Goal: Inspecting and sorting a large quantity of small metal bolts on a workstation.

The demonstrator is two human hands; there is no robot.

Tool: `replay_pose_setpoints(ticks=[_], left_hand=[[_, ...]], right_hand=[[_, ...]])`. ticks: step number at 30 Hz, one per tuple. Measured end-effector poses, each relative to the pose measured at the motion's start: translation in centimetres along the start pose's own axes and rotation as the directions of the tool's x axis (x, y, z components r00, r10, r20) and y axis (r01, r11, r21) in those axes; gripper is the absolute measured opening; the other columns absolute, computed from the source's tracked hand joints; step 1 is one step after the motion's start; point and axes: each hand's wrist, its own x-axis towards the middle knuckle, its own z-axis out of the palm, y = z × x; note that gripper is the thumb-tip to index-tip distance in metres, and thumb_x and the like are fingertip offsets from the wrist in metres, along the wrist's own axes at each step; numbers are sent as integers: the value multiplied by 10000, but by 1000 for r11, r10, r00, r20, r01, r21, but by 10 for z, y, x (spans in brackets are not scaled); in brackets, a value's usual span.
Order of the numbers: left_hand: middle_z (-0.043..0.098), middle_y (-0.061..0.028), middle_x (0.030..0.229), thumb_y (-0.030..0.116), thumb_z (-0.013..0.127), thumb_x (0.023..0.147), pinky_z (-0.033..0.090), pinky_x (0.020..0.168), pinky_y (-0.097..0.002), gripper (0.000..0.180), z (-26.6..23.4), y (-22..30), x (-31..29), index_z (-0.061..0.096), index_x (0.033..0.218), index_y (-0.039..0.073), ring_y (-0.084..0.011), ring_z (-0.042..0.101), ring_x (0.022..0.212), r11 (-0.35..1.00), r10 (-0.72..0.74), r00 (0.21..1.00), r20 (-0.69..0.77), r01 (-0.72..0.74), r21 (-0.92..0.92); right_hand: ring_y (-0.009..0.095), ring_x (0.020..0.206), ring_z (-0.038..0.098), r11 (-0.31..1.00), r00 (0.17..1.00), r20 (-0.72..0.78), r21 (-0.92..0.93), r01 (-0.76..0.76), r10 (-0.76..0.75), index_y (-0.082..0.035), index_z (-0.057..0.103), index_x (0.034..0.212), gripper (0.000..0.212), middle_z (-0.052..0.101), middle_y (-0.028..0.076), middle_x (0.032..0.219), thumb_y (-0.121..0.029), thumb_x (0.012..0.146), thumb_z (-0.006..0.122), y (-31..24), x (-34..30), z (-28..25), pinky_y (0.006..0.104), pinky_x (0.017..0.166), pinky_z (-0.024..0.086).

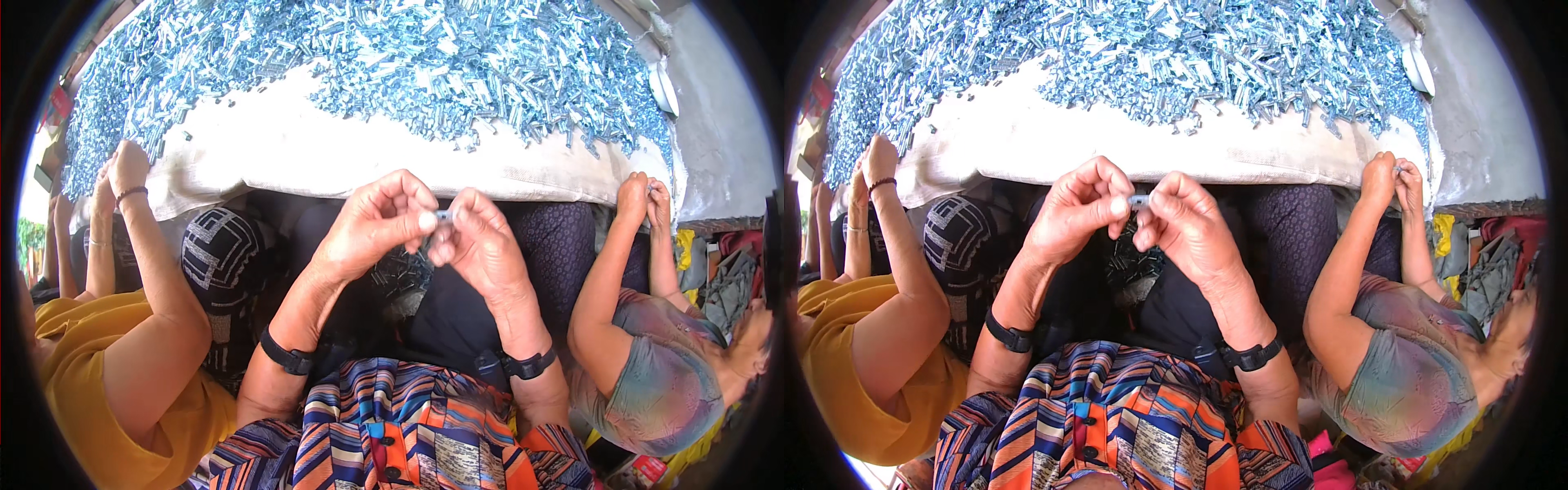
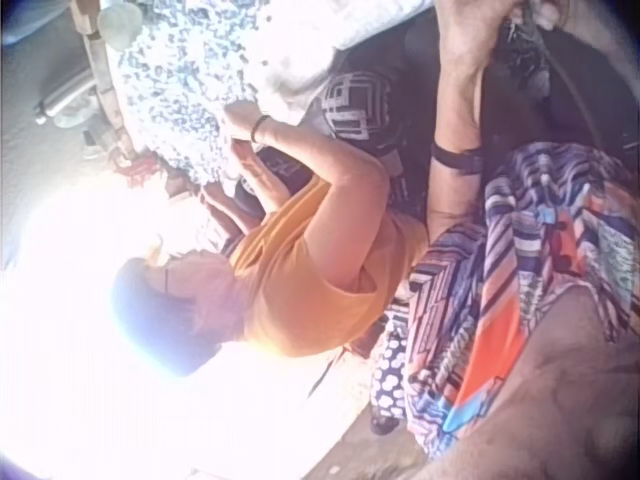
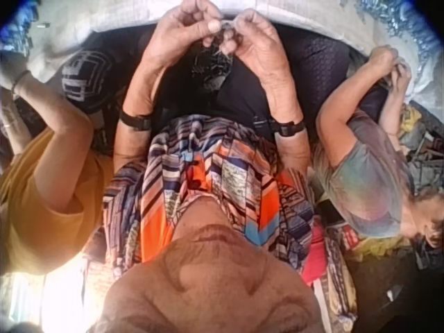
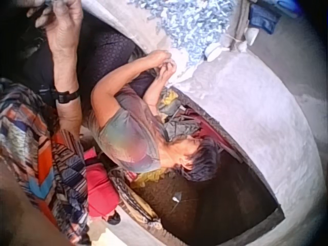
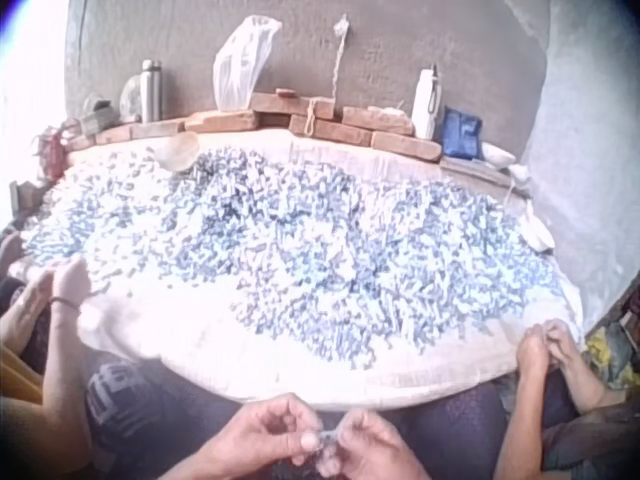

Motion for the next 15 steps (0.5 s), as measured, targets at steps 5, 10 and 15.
replay_pose_setpoints(ticks=[5,10,15], left_hand=[[631,-17,793,128,634,860,403,548,-198,113,-5,-6,-8,570,911,50,-63,574,684,994,-77,979,191,90,-59],[574,12,773,130,691,812,392,580,-185,151,-23,5,-14,580,853,36,-47,494,667,965,-203,976,78,186,187],[567,-4,733,81,634,822,404,563,-231,92,-20,2,22,588,859,10,-67,494,633,700,40,980,-197,113,705]], right_hand=[[158,593,587,986,981,136,66,-150,140,-68,506,833,179,607,74,735,-204,880,613,5,-3,-5,277,566,474],[85,669,577,757,999,5,-653,-23,35,-15,578,867,168,594,15,734,-172,864,637,-26,1,0,213,621,461],[223,664,625,101,849,-113,-992,-70,-516,8,581,886,134,632,126,730,-94,808,615,-62,44,-46,310,640,483]])
